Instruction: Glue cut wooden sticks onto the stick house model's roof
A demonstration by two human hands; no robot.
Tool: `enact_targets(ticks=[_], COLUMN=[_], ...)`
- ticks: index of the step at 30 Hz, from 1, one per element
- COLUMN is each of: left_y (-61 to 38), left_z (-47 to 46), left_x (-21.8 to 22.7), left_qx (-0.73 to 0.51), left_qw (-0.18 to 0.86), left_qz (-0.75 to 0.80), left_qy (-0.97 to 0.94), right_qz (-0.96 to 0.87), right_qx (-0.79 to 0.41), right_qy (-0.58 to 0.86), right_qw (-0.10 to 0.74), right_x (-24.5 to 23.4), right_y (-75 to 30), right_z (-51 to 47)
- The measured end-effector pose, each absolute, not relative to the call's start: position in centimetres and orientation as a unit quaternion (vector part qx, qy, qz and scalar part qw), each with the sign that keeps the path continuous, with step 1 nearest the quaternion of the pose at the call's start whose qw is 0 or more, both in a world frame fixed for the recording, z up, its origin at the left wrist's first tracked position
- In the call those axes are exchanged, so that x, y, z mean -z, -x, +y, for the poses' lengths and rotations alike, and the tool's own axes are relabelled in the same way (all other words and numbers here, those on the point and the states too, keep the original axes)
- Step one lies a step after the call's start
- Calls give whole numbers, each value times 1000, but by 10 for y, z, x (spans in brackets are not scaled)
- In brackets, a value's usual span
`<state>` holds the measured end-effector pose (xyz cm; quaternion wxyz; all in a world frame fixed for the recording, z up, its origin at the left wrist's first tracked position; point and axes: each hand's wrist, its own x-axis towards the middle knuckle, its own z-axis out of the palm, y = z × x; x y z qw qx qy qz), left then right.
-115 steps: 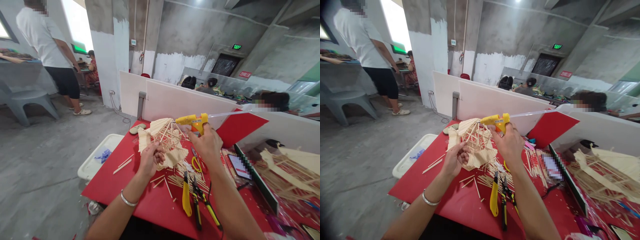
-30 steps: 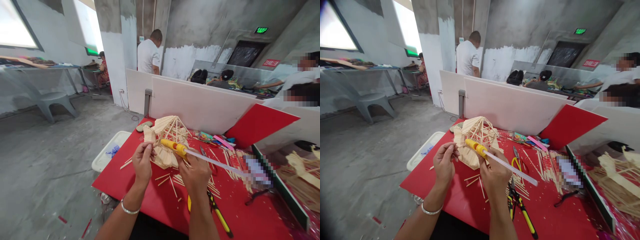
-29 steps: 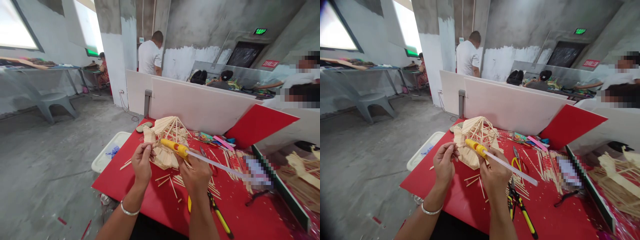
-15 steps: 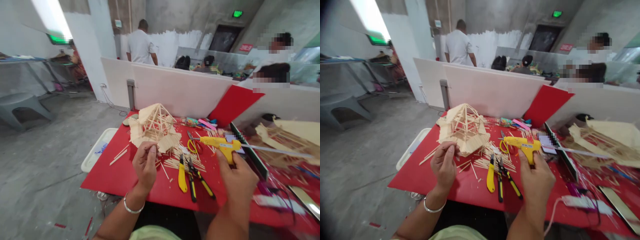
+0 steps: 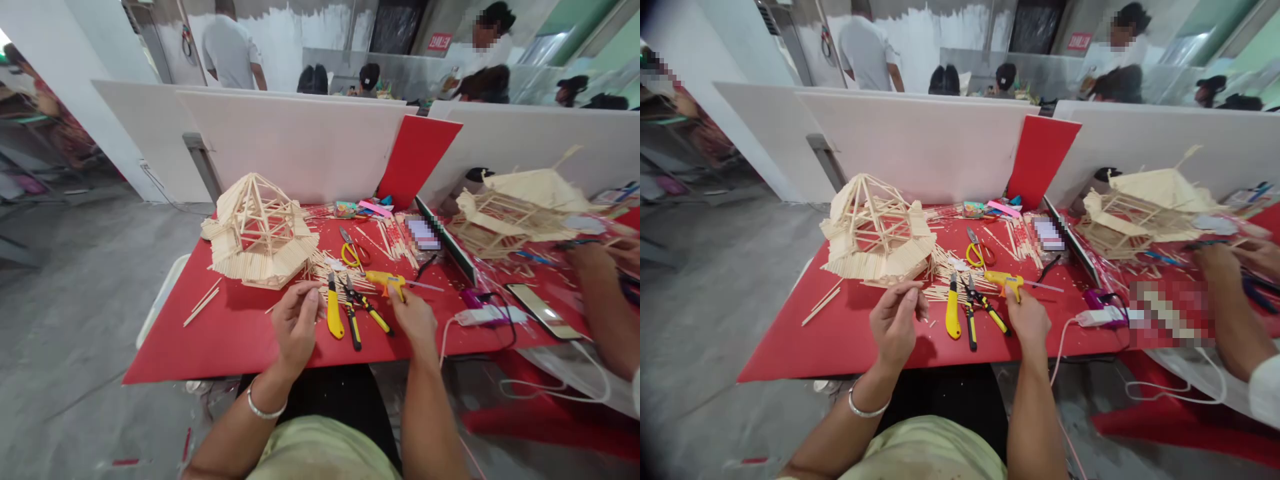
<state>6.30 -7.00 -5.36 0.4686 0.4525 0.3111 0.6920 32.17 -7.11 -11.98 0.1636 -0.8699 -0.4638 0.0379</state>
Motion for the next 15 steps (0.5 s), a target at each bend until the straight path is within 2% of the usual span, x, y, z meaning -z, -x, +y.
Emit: enact_targets(ticks=[8,13,15], left_y=[-76,-77,-77], left_z=[-70,-63,-61], left_x=[61,63,63], left_qx=[-632,-628,-630], left_qw=[508,513,521], left_qz=[333,343,336], left_qy=[-482,-475,-467], right_qz=[-398,-393,-410], right_qx=[-47,-10,4], right_qy=[903,906,888], right_qw=[153,158,208], right_x=[138,138,126], right_y=[-351,-358,-346], right_z=[-41,-42,-46])
